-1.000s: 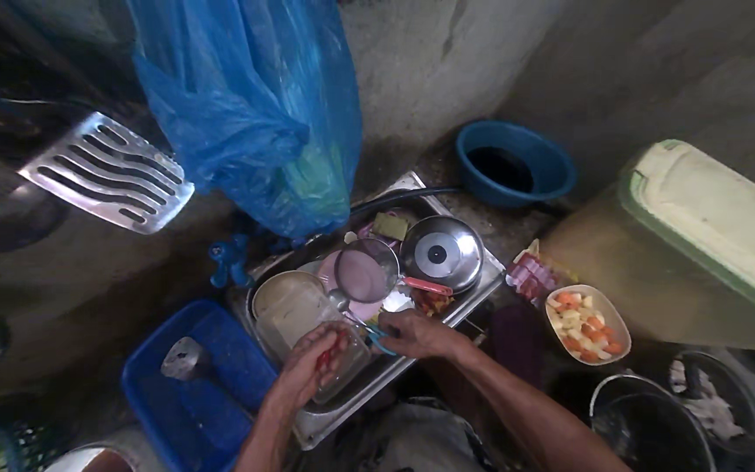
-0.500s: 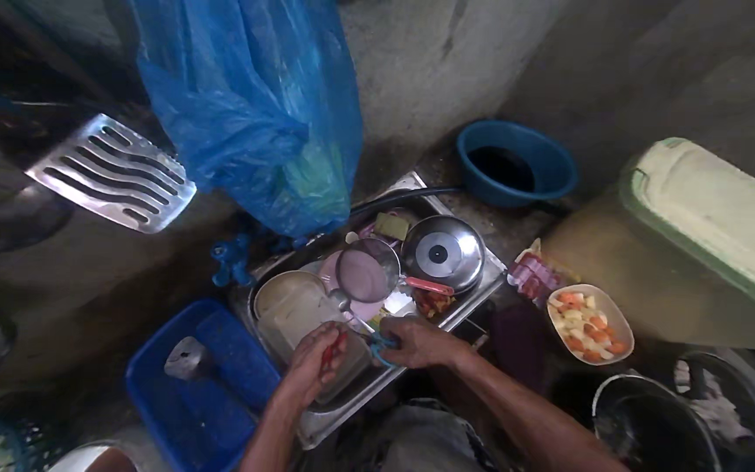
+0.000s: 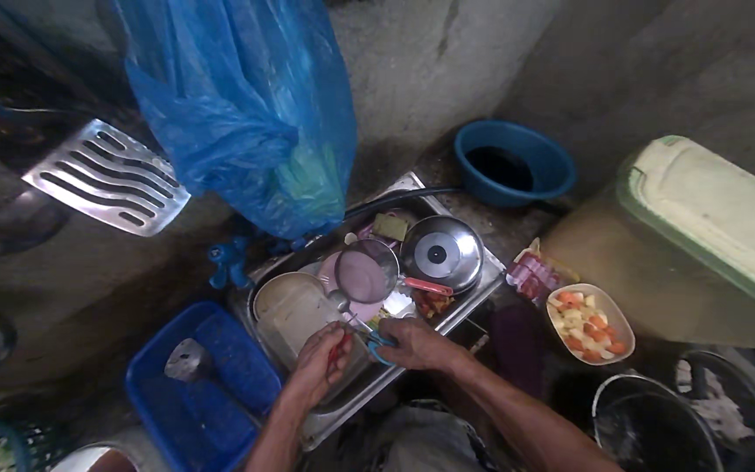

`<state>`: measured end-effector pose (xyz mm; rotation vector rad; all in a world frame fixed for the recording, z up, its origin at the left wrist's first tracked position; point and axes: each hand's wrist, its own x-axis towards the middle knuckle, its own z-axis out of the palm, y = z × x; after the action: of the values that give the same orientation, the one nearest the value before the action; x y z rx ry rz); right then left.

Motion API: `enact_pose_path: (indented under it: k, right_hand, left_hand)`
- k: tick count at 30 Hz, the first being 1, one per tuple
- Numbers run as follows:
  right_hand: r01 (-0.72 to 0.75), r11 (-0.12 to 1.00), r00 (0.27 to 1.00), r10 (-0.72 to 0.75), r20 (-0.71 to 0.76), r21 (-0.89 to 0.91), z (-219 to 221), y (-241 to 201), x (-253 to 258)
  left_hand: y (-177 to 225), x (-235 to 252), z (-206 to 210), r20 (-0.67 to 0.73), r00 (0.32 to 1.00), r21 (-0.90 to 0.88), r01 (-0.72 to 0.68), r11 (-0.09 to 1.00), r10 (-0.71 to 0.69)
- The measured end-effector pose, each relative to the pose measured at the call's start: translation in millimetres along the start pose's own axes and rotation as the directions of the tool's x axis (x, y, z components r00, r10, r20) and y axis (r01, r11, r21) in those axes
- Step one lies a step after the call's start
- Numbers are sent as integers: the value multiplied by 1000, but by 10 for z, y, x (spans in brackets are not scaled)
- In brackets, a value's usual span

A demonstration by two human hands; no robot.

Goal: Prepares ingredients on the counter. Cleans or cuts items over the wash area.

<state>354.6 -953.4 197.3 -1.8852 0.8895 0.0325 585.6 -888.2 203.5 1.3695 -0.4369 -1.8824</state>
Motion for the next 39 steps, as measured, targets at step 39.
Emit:
enact_pose_path:
  k: [39]
  right_hand:
    - [26,979,989,3,145,-201,-428,-46,80]
  left_hand:
    - [74,20,-41,147,988,706,-136,695,44]
